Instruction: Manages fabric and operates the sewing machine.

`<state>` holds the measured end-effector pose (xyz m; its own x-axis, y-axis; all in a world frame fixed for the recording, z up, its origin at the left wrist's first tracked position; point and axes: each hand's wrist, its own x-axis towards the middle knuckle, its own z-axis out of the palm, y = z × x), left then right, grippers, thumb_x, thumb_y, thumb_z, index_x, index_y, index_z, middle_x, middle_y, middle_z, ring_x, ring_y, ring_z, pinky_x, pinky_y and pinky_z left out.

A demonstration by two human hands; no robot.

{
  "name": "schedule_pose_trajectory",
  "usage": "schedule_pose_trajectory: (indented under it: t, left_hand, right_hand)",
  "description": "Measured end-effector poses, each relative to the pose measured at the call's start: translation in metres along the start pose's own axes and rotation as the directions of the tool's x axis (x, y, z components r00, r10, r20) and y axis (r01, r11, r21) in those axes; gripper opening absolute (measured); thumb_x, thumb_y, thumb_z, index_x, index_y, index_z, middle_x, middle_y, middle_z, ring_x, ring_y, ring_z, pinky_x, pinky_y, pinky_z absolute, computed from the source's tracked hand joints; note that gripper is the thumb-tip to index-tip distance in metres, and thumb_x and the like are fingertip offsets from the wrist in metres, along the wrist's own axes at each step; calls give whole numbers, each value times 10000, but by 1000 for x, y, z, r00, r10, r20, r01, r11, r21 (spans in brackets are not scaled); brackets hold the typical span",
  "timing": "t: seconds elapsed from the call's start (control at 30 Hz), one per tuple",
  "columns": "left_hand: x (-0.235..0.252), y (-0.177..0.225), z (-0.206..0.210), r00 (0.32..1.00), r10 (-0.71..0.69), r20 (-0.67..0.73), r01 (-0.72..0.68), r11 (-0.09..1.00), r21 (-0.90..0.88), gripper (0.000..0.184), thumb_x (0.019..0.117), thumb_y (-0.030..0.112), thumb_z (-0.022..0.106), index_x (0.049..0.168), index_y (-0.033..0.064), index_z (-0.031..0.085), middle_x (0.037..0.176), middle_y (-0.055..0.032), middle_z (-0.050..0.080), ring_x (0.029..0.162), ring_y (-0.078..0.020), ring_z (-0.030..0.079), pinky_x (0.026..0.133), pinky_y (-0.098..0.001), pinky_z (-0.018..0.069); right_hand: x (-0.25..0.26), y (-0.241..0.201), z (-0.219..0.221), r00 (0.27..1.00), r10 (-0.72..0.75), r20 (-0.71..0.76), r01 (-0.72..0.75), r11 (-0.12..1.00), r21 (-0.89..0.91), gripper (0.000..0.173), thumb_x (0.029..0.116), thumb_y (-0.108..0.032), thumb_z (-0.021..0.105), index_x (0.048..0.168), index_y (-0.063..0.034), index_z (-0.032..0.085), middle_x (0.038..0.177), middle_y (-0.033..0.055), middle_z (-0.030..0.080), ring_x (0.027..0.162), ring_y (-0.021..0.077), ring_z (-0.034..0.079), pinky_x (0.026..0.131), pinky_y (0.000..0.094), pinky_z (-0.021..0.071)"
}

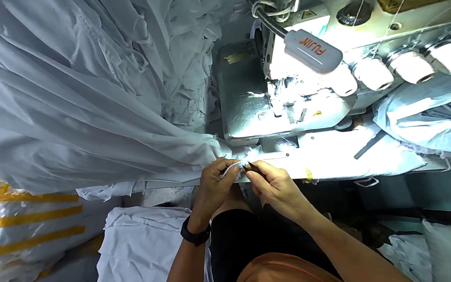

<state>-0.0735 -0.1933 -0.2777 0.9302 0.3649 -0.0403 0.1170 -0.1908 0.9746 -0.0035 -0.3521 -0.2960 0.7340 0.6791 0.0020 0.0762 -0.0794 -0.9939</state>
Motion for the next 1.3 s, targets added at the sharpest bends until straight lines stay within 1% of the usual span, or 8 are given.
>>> schedule_pose_trajectory:
  t: [0.47, 0.7, 0.77, 0.83, 0.9, 1.07, 1.17, 1.3]
  left_hand:
    - [-1, -2, -1, 1000, -5, 17, 6, 999, -37, 164, 957, 34, 565, 920, 15, 723, 847, 61, 655, 776, 37, 604, 730, -150, 516]
    - [-1, 1, 0, 996, -9, 87, 13, 999, -44, 172, 978, 38, 543, 947, 3, 709, 862, 65, 651, 767, 55, 588, 718, -136, 503]
    - [-1, 1, 1, 993, 56, 103, -54, 998, -17, 176, 984, 40, 546, 949, -22, 707, 875, 45, 649, 789, 56, 592, 734, -129, 506]
    - [-1, 5, 0, 981, 135, 136, -137, 991, 6, 169, 993, 53, 567, 967, -18, 717, 883, 47, 665, 814, 59, 608, 766, -134, 522]
    - [0, 10, 0, 971, 189, 145, -202, 977, 76, 172, 993, 88, 590, 974, 6, 740, 876, 54, 685, 835, 54, 607, 821, -173, 497]
    - [1, 6, 2, 973, 232, 3, -229, 956, 181, 158, 955, 67, 609, 936, 0, 752, 849, 33, 685, 802, 45, 600, 781, -163, 491]
    - [-1, 3, 5, 970, 241, -33, -231, 956, 182, 161, 947, 65, 611, 938, -10, 754, 850, 26, 688, 801, 47, 597, 775, -150, 488]
    - [-2, 2, 6, 971, 236, -40, -228, 961, 154, 167, 950, 57, 603, 947, -15, 754, 865, 22, 696, 812, 50, 602, 781, -147, 493]
  right_hand:
    - [2, 0, 3, 999, 49, -14, -48, 996, 74, 216, 1054, -178, 507, 1054, -34, 668, 676, -105, 544, 540, -87, 489, 501, 79, 409]
    - [2, 3, 6, 998, 54, -42, -45, 980, 196, 211, 1047, -175, 534, 908, -82, 662, 645, -132, 543, 510, -94, 485, 478, 77, 412]
    - [1, 6, 1, 998, 58, 27, -64, 938, 340, 220, 1034, -158, 535, 849, -122, 647, 626, -148, 544, 492, -94, 471, 455, 81, 391]
    - [1, 14, -11, 973, 3, 232, -134, 822, 553, 255, 1010, -185, 525, 787, -193, 647, 604, -167, 570, 466, -103, 460, 419, 81, 357]
    - [2, 22, -18, 941, -84, 328, -145, 775, 616, 243, 1022, -238, 547, 812, -209, 667, 635, -170, 591, 487, -105, 475, 433, 77, 366]
    - [0, 8, -13, 995, -32, 93, 3, 957, 289, 238, 1050, -152, 490, 898, -88, 661, 671, -144, 581, 547, -100, 503, 507, 78, 419]
    - [-2, 6, -8, 994, -113, 2, 111, 977, 182, 247, 1053, -137, 483, 901, -38, 650, 649, -124, 547, 545, -111, 476, 512, 63, 400]
    - [-2, 4, -5, 991, -127, -48, 132, 983, 129, 243, 1047, -138, 499, 901, -23, 657, 646, -110, 541, 547, -109, 475, 515, 62, 400]
